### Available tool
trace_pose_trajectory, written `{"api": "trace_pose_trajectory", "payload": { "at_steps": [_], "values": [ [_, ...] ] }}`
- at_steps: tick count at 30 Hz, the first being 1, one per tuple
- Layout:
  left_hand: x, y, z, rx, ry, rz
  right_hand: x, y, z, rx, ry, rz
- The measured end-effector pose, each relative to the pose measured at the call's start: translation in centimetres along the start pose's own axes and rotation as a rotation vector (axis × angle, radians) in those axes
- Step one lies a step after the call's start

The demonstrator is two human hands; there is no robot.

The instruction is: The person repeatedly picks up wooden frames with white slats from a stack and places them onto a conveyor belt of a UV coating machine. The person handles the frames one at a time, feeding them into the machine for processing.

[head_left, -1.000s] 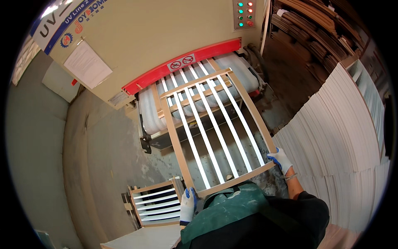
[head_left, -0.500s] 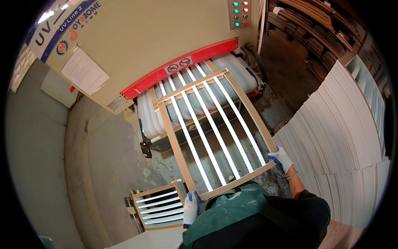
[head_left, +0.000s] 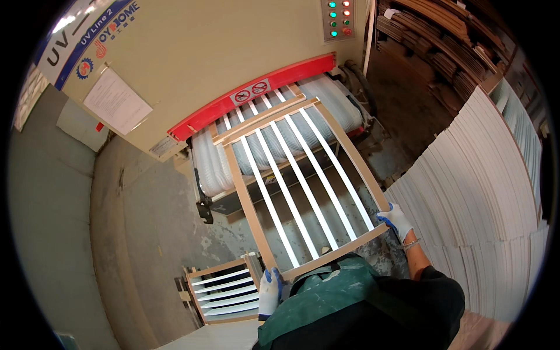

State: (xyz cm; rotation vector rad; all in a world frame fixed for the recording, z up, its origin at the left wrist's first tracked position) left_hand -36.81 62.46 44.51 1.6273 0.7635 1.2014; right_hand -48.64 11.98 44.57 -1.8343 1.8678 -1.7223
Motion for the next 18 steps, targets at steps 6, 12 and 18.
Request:
{"api": "trace_pose_trajectory", "payload": {
  "at_steps": [6,12,18],
  "values": [
    [-0.3,-1.1,3.3,0.215,-0.044,-0.159,0.9,-5.8,0.1,0.088,0.091,0.049],
    [0.7,1.5,4.6,-0.505,0.004,0.392,0.5,-5.5,4.1,0.178,0.062,0.396],
    [1.1,2.5,7.3,-0.411,-0.105,0.373,0.4,-5.1,7.7,0.165,-0.003,0.393]
  ]
}}
Point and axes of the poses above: each hand's wrist, its own z-axis towards the middle knuckle, its own x-axis out of the back of the hand, y = z × x, the point moved 6 cm from there along z, towards the middle knuckle, and after that the axes turned 13 degrees about -z, right-handed, at the moved point
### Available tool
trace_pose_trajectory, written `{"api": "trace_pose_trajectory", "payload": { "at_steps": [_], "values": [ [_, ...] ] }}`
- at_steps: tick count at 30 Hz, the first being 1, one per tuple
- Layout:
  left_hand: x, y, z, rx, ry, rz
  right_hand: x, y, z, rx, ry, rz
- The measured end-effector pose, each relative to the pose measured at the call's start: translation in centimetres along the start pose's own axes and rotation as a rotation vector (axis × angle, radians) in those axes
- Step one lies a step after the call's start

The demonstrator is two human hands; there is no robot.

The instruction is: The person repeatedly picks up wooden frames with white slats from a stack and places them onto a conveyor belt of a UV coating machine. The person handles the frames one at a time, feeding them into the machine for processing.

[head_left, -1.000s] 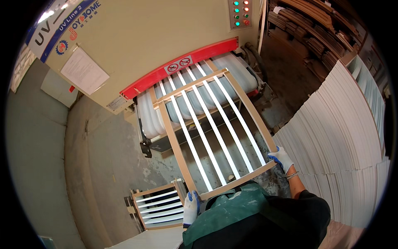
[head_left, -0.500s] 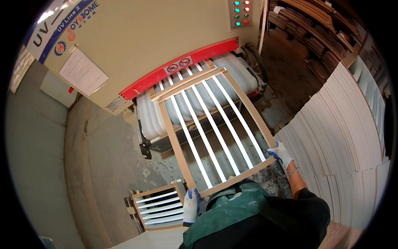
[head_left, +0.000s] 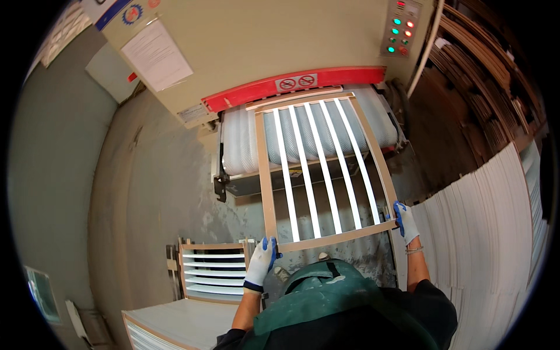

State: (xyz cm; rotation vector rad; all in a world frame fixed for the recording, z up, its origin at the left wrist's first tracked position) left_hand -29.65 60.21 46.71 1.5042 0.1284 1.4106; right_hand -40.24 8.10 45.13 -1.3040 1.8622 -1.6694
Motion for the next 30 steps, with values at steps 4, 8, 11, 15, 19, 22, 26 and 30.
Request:
{"api": "trace_pose_trajectory", "payload": {
  "at_steps": [4,8,11,15,19,22,26,30],
  "values": [
    [1.1,-1.7,3.7,0.381,-0.047,-0.451,-2.2,-1.8,1.6,-0.041,-0.035,-0.022],
    [-0.3,-4.6,4.2,0.284,0.046,-0.609,-1.6,-0.4,5.1,-0.001,-0.068,0.015],
    [0.0,-4.5,4.8,0.198,0.142,-0.667,-0.8,-1.7,5.0,-0.114,-0.038,0.048],
    [-0.5,-6.0,5.5,0.579,0.25,-1.361,-1.6,-1.2,5.7,-0.185,-0.159,0.212],
    [0.2,-6.1,5.6,0.57,0.267,-1.53,-2.6,0.1,6.5,-0.209,-0.262,0.504],
    [1.0,-6.0,5.2,0.478,0.289,-1.643,-2.4,7.6,6.9,-0.231,-0.07,0.578],
    [-0.2,-10.6,1.0,0.27,0.359,-1.216,-11.2,16.5,2.3,-0.685,-0.464,0.331],
    [-6.1,-19.6,-10.7,0.637,0.582,-1.624,-32.1,12.9,-9.6,-0.547,-0.674,-0.65]
  ]
}}
Point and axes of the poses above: each hand's wrist, its own z-axis towards the middle knuckle, its own x-axis out of the back of the hand, y = z × x, the point moved 6 cm from there along z, towards the middle knuckle, and after that the axes turned 13 degrees about -z, right-handed, at the moved point
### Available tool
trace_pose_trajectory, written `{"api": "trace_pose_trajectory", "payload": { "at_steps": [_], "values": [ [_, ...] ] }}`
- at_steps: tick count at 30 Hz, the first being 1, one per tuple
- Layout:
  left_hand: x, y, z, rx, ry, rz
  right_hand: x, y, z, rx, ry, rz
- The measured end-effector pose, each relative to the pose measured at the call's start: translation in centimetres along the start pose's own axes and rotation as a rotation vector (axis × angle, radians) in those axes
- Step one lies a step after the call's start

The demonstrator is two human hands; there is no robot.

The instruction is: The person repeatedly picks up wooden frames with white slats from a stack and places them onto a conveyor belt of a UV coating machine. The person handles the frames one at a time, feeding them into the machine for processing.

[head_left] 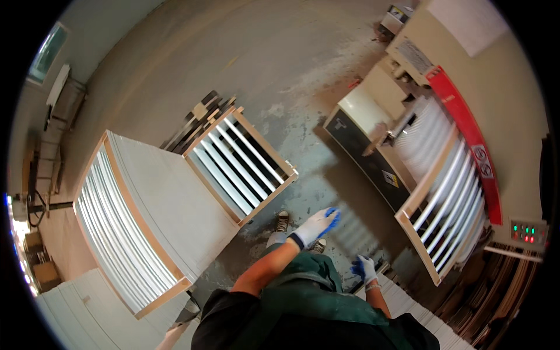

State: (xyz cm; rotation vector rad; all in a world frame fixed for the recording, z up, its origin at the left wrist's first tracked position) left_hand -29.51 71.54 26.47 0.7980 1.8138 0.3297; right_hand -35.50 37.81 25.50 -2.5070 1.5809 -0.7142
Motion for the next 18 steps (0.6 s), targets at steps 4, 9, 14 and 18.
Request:
{"api": "trace_pose_trajectory", "payload": {
  "at_steps": [4,9,14,18],
  "values": [
    [16.9,-1.7,-5.9,0.132,0.454,0.112,-12.9,-10.3,8.9,0.223,-0.117,-0.458],
    [33.0,-5.0,-14.3,-0.076,0.592,1.063,-28.2,-21.0,20.8,0.517,0.206,-1.21],
    [38.6,-8.4,-15.9,0.192,0.785,1.118,-38.9,-26.8,30.2,0.829,0.314,-1.468],
    [42.4,-12.0,-15.7,0.357,1.118,0.58,-44.2,-26.9,35.3,0.652,0.077,-1.561]
  ]
}}
Point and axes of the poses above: each hand's wrist, its own z-axis towards the middle knuckle, its own x-axis out of the back of the hand, y = z × x, the point moved 6 cm from there along z, towards the middle knuckle, and after that the axes turned 13 degrees about -z, right-handed, at the moved point
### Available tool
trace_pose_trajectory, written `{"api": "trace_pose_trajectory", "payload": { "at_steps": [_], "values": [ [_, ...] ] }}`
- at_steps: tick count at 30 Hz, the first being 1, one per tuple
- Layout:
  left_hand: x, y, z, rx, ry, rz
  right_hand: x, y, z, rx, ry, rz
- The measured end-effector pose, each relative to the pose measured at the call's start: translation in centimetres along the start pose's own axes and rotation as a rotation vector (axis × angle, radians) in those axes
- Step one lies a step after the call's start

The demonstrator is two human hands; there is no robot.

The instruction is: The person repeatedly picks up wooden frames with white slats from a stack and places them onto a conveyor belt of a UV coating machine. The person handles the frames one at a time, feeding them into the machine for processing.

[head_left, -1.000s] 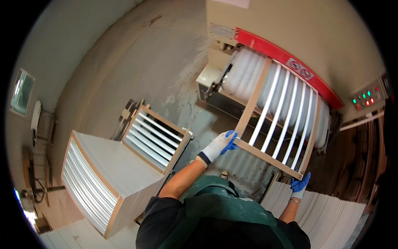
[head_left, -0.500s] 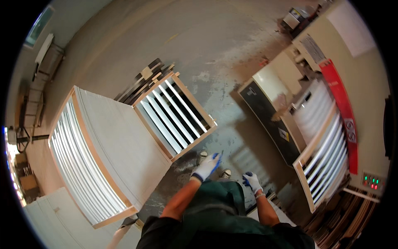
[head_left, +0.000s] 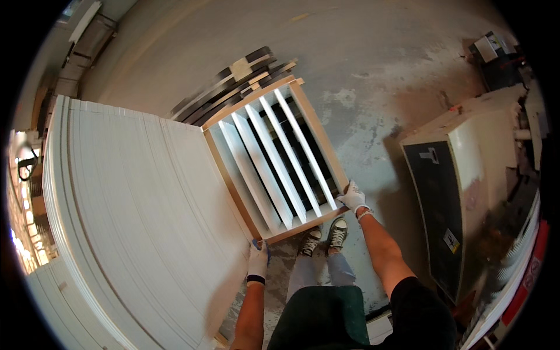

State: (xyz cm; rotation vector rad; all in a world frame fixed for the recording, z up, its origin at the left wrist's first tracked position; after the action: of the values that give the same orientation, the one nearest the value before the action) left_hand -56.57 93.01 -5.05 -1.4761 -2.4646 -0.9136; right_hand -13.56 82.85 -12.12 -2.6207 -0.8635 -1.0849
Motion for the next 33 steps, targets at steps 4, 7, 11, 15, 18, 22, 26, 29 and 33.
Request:
{"api": "trace_pose_trajectory", "payload": {
  "at_steps": [4,7,11,15,18,22,26,29,33],
  "values": [
    [-3.6,-7.2,3.4,-0.035,0.126,-0.103,-1.1,0.5,1.7,0.07,-0.057,-0.001],
    [-3.8,-6.1,4.1,-0.107,0.239,-0.14,0.8,1.4,1.9,0.064,-0.045,-0.05],
    [-1.8,-4.1,3.0,-0.028,0.148,-0.281,5.1,2.2,1.2,0.041,-0.028,0.023],
    [1.3,-0.5,-1.2,-0.038,0.121,-0.093,14.4,0.1,-5.4,0.082,-0.107,0.23],
    [4.6,3.6,-5.9,-0.14,0.148,-0.378,19.9,0.0,-10.1,0.172,0.104,0.117],
    [6.9,5.3,-12.8,-0.525,0.191,-0.335,27.9,0.5,-21.3,0.163,0.182,0.045],
    [7.7,10.9,-19.9,-0.296,0.014,-0.717,32.9,5.9,-35.0,0.011,0.272,0.064],
    [9.4,15.8,-26.1,-0.175,-0.191,-0.875,35.8,10.2,-47.4,-0.131,0.418,0.132],
    [11.3,21.3,-32.4,-0.182,-0.275,-0.794,35.6,14.6,-62.2,-0.317,0.638,0.31]
  ]
}}
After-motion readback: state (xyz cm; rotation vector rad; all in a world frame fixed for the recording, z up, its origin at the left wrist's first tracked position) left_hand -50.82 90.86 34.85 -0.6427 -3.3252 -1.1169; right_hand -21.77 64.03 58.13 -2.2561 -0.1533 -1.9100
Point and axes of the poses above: each hand's wrist, its own z-axis towards the middle knuckle, its own x-axis out of the back of the hand, y = z × x, the point moved 6 cm from there along z, towards the middle knuckle, and after that the axes turned 13 degrees about -z, right-handed, at the moved point
